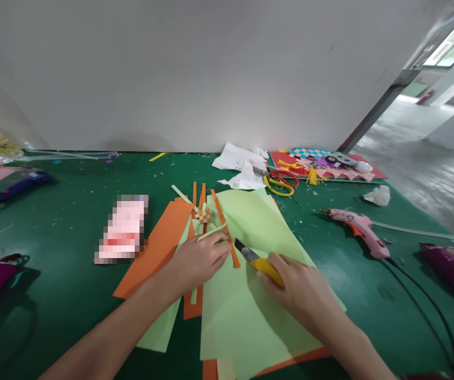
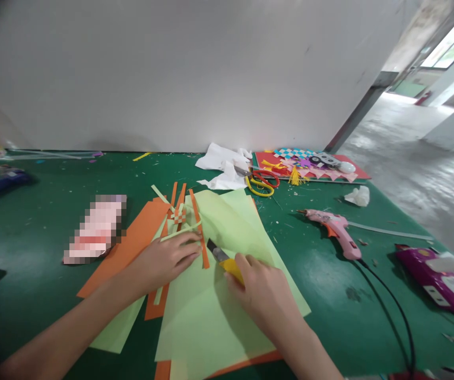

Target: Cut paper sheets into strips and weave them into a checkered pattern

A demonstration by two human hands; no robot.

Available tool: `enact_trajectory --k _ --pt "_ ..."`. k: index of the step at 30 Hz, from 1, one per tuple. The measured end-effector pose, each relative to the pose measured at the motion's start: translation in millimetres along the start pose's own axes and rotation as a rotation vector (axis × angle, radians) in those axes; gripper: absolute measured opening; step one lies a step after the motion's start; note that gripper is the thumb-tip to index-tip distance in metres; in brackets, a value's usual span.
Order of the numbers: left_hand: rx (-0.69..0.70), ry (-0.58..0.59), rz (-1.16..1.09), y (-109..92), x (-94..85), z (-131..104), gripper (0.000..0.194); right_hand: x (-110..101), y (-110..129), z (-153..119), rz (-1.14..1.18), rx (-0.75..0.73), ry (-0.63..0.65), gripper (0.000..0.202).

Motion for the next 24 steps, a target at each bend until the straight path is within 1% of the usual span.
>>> enact_trajectory --k 3,5,6,10,14,15,16,20,24 --pt "0.01 -0.009 -0.01 -1.2 -1.6 -0.8 0.023 0.6 -1.9 0.6 0.014 0.008 0.006 0.017" --pt "-0.004 0.003 -0.021 -0.5 -1.3 -0.4 0.022 0.7 -3.3 -0.3 0.031 0.017 0.0 0.016" --pt "-0.014 0.012 -0.023 0.3 -1.0 -0.1 0.024 0.7 -3.9 -0.9 0.037 0.019 -0.006 0.016" --pt "-0.024 0.04 -0.032 1.5 -0.1 0.7 0.038 0.4 -6.8 -3.2 0.064 0.02 -0.022 0.018" --pt "-0.018 0.044 -0.025 1.2 0.2 0.1 0.06 0.5 -13.5 -8.1 0.092 0.02 -0.011 0.019" --pt "-0.018 0.04 -0.017 0.9 0.0 -0.2 0.063 0.4 -14.9 -10.0 0.094 0.014 -0.009 0.019" --pt "-0.021 0.037 -0.005 0.7 0.1 -0.4 0.061 0.6 -16.2 -12.2 0.097 0.005 -0.005 0.019" --pt "-0.034 0.014 0.033 -0.7 -0.3 -0.3 0.044 2.7 -20.7 -22.2 0.119 -0.019 0.019 0.017" --pt "-0.039 -0.021 0.066 -1.7 -1.3 1.0 0.035 2.4 -22.1 -30.5 0.161 -0.045 0.047 0.016"
Point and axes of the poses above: each hand's wrist, its own z-axis towards the middle knuckle, its own x-axis out of the palm, y = z × x, the point moved 9 cm from there along z, towards the middle knuckle, and after that the axes turned 1 degree about -y, right-handed, at the moved point
